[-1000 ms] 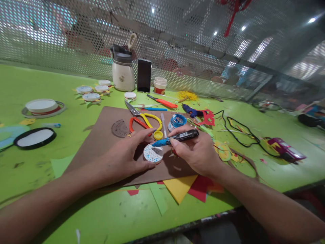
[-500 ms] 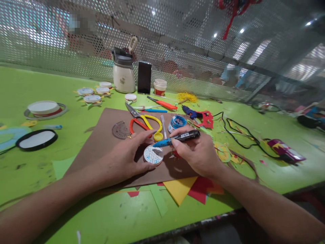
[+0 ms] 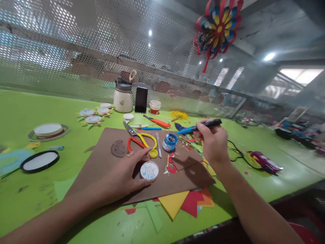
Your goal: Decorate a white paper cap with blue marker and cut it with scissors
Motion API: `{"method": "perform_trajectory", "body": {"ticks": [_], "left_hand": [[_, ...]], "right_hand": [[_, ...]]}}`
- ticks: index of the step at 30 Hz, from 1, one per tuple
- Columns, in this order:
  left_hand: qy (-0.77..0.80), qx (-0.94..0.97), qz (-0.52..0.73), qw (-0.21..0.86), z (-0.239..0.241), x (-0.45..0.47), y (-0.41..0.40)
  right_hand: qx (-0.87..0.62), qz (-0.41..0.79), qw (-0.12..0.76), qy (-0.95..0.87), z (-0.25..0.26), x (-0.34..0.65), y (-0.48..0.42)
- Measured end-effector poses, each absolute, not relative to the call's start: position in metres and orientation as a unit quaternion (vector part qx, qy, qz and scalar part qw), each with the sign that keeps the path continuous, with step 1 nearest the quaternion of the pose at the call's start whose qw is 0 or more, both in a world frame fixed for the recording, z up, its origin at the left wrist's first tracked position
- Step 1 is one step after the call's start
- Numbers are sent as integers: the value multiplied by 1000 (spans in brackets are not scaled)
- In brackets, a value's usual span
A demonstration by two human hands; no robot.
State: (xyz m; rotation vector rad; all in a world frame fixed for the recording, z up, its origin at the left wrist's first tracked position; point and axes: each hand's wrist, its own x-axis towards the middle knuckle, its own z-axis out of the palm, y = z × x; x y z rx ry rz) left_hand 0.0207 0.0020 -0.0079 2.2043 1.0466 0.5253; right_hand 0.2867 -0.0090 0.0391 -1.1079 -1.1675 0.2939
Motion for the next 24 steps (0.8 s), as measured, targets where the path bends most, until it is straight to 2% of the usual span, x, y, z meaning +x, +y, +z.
{"method": "perform_trajectory", "body": {"ticks": [11,24], "left_hand": [[410,827,188,335,-10,21,3],[412,824,190,338,-15,20,6]], "right_hand": [[-578,182,517,-605,5,288,33],[-578,183,527,-595,13,299,21]]}}
